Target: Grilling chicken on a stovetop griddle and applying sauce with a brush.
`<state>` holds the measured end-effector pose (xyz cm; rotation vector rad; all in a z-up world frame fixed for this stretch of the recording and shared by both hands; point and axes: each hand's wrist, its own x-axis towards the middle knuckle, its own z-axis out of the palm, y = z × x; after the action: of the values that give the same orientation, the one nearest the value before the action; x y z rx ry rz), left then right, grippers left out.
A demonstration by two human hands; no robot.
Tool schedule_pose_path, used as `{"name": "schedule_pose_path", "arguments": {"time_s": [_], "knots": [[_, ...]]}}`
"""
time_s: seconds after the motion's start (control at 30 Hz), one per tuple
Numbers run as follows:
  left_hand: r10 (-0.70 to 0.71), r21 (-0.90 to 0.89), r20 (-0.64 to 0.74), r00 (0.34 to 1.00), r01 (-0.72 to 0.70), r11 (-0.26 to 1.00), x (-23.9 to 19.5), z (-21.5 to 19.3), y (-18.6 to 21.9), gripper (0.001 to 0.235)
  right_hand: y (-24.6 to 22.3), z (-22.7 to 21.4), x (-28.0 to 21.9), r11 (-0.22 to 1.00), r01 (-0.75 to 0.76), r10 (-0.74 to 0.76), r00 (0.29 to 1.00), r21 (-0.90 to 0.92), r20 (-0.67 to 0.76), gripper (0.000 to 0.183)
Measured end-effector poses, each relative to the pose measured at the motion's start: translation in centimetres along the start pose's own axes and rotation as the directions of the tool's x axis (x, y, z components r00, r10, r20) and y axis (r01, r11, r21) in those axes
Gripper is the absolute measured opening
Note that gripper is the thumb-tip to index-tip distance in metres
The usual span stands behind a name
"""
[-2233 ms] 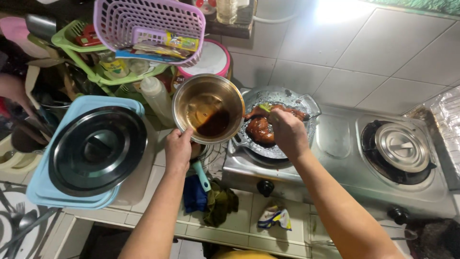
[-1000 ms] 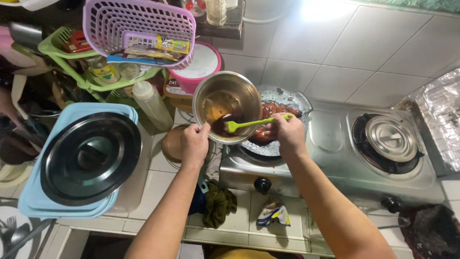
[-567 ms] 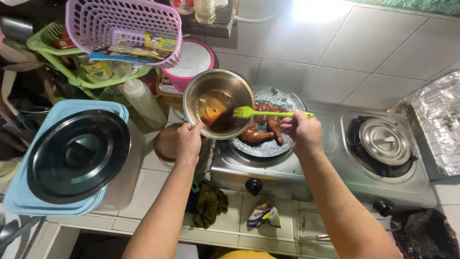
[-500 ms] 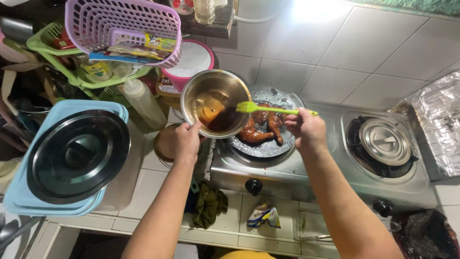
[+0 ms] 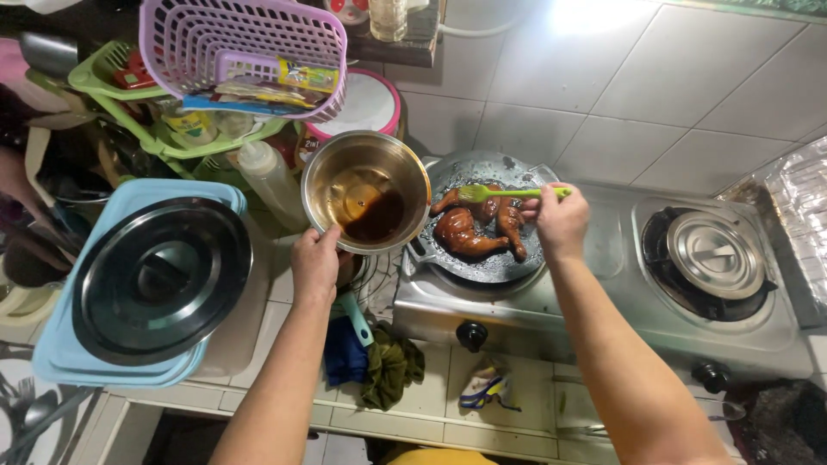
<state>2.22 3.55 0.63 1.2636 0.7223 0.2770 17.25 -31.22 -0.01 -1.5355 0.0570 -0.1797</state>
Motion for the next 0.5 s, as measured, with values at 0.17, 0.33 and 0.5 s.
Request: {"name": "schedule_pose_path", "arguments": {"time_s": [0.17, 0.33, 0.5], "knots": [[0.049, -0.03, 0.023, 0.999, -0.048, 0.998, 1.3, -1.0, -1.0, 0.024, -2.7, -0.4, -1.8, 0.982, 0.139, -0.141, 0.99, -0.129, -0.001, 0.021], [0.055, -0.024, 0.052, 0.997, -0.053, 0.998, 0.9, -0.6, 0.0, 0.021, -1.8, 2.3, -2.5, 0.983, 0.181, -0.179, 0.982, -0.036, 0.053, 0.021], [0.05, -0.019, 0.08, 0.996, -0.049, 0.999, 1.2, -0.5, -0.1, 0.021, -2.0, 2.0, -2.8, 0.946, 0.194, -0.186, 0.981, -0.26, 0.058, 0.02]]}}
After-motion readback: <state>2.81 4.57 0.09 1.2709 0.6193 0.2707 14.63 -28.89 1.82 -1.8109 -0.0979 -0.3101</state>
